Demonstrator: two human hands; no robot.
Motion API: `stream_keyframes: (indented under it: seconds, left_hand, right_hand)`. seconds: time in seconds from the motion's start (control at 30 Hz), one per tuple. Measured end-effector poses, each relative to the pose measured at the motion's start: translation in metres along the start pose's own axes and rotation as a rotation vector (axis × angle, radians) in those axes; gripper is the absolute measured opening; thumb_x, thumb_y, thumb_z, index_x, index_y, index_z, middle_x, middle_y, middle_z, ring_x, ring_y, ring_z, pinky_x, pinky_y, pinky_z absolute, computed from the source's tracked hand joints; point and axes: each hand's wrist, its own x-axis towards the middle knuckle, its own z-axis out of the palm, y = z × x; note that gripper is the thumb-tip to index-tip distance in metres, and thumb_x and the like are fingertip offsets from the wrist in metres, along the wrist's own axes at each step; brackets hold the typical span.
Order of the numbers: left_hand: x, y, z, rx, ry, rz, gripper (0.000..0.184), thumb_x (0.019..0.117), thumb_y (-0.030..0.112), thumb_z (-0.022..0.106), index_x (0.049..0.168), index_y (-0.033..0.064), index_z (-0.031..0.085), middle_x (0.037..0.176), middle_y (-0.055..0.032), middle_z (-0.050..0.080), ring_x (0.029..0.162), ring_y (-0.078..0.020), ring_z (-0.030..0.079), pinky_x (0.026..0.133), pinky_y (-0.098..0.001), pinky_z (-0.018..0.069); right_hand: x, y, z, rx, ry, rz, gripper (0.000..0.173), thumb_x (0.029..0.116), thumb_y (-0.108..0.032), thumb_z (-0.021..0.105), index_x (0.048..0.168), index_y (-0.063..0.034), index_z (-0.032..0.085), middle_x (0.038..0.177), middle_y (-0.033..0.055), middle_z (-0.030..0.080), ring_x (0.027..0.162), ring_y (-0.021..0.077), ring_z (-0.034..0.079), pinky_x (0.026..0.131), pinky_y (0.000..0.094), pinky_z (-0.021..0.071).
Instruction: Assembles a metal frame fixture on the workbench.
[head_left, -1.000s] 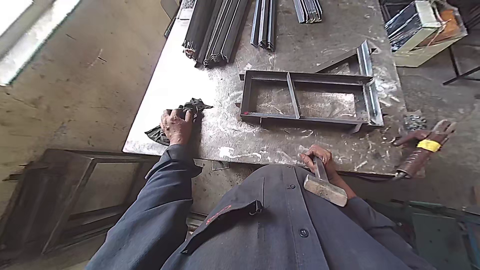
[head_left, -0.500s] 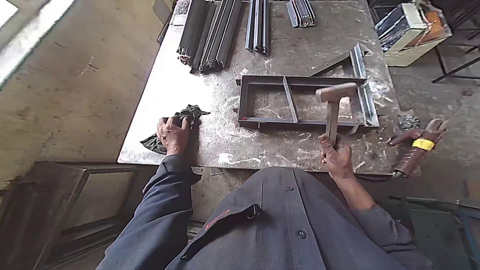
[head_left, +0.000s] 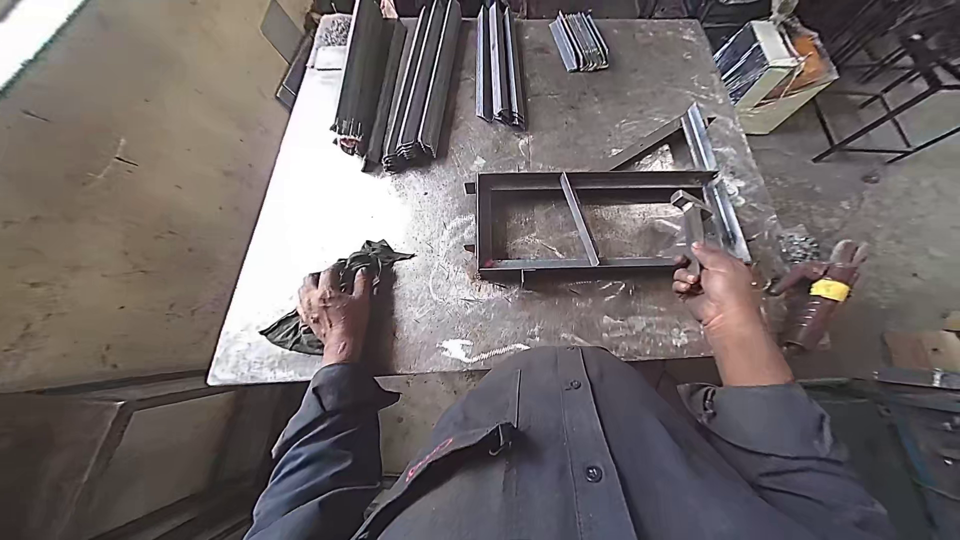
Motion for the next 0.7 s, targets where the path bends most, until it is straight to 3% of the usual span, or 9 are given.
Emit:
stream_keyframes:
  seconds: [0.07, 0.13, 0.2, 0.3, 0.4, 0.5, 0.57, 0.63, 0.7]
  left_hand:
    - [0.001, 0.002, -0.001, 0.009, 0.006, 0.011, 0.059, 0.0964, 0.058, 0.057, 0.129, 0.0088, 0.067, 0.138, -0.0265, 0.058, 0.134, -0.0448, 0.052, 0.112, -0.0638, 0.0377]
    - [0.004, 0.004, 0.0, 0.016, 0.001, 0.009, 0.061, 0.0964, 0.059, 0.055, 0.129, 0.0095, 0.068, 0.14, -0.0268, 0.057, 0.136, -0.0453, 0.05, 0.113, -0.0646, 0.0366]
    - [0.006, 0.004, 0.003, 0.018, -0.006, 0.009, 0.061, 0.0964, 0.06, 0.054, 0.129, 0.0109, 0.068, 0.141, -0.0268, 0.057, 0.137, -0.0448, 0.05, 0.114, -0.0643, 0.0359]
    - [0.007, 0.001, 0.003, 0.016, 0.0, 0.024, 0.059, 0.0981, 0.058, 0.053, 0.129, 0.0102, 0.068, 0.14, -0.0272, 0.058, 0.135, -0.0449, 0.051, 0.113, -0.0636, 0.0361]
    - [0.005, 0.001, 0.003, 0.009, 0.008, 0.025, 0.059, 0.0983, 0.058, 0.053, 0.128, 0.009, 0.069, 0.138, -0.0263, 0.059, 0.135, -0.0446, 0.052, 0.113, -0.0629, 0.0367]
    - [0.006, 0.0, 0.002, 0.019, 0.002, 0.022, 0.06, 0.0978, 0.06, 0.053, 0.127, 0.0108, 0.069, 0.138, -0.0251, 0.06, 0.135, -0.0435, 0.052, 0.114, -0.0626, 0.0367]
    - [0.006, 0.001, 0.003, 0.028, -0.007, 0.018, 0.059, 0.0981, 0.06, 0.052, 0.128, 0.0122, 0.069, 0.139, -0.0248, 0.059, 0.135, -0.0431, 0.052, 0.114, -0.062, 0.0365]
    - [0.007, 0.003, 0.002, 0.016, -0.01, 0.026, 0.057, 0.0988, 0.056, 0.054, 0.129, 0.0102, 0.069, 0.139, -0.0272, 0.058, 0.135, -0.0453, 0.051, 0.113, -0.0629, 0.0363]
    - [0.007, 0.005, 0.001, 0.017, -0.006, 0.029, 0.055, 0.0988, 0.055, 0.054, 0.129, 0.0104, 0.069, 0.139, -0.0274, 0.058, 0.135, -0.0454, 0.051, 0.113, -0.0633, 0.0365]
  right_hand:
    - [-0.006, 0.005, 0.017, -0.15, -0.062, 0.019, 0.016, 0.1101, -0.022, 0.045, 0.12, -0.0113, 0.052, 0.073, 0.0005, 0.054, 0.044, 0.0049, 0.041, 0.04, 0.0191, 0.0387]
    - [-0.017, 0.014, 0.033, -0.301, -0.265, 0.085, 0.027, 0.1103, -0.021, 0.045, 0.135, -0.0124, 0.052, 0.072, 0.0012, 0.055, 0.043, 0.0042, 0.04, 0.039, 0.0179, 0.0366]
    - [-0.025, 0.022, 0.045, -0.381, -0.521, 0.162, 0.032, 0.1095, -0.02, 0.048, 0.141, -0.0145, 0.051, 0.074, 0.002, 0.059, 0.043, 0.0027, 0.041, 0.038, 0.0163, 0.0349]
    - [-0.038, 0.024, 0.07, -0.418, -0.677, 0.13, 0.046, 0.1088, -0.016, 0.049, 0.155, -0.0158, 0.044, 0.078, 0.004, 0.061, 0.042, 0.003, 0.038, 0.038, 0.0166, 0.0329]
    - [-0.037, 0.011, 0.08, -0.714, -0.523, -0.23, 0.049, 0.1084, -0.018, 0.051, 0.157, -0.0181, 0.043, 0.078, 0.0054, 0.061, 0.046, 0.0096, 0.044, 0.044, 0.025, 0.04]
    - [-0.032, -0.027, 0.072, -0.938, -0.289, -0.618, 0.055, 0.1092, -0.03, 0.049, 0.162, -0.0236, 0.034, 0.088, 0.015, 0.067, 0.057, 0.0251, 0.058, 0.055, 0.0471, 0.0526]
    - [-0.035, -0.059, 0.065, -0.947, -0.153, -0.882, 0.053, 0.1109, -0.035, 0.042, 0.161, -0.0186, 0.035, 0.079, 0.0118, 0.064, 0.053, 0.0235, 0.056, 0.049, 0.0452, 0.0509]
    - [-0.03, -0.086, 0.07, -0.898, -0.024, -1.138, 0.052, 0.1113, -0.027, 0.039, 0.161, -0.0111, 0.034, 0.089, 0.009, 0.068, 0.061, 0.0169, 0.061, 0.058, 0.0383, 0.0546]
    - [-0.016, -0.088, 0.077, -0.874, 0.077, -1.295, 0.054, 0.1109, -0.023, 0.04, 0.161, -0.0057, 0.031, 0.103, 0.0143, 0.072, 0.07, 0.0188, 0.067, 0.067, 0.0391, 0.0581]
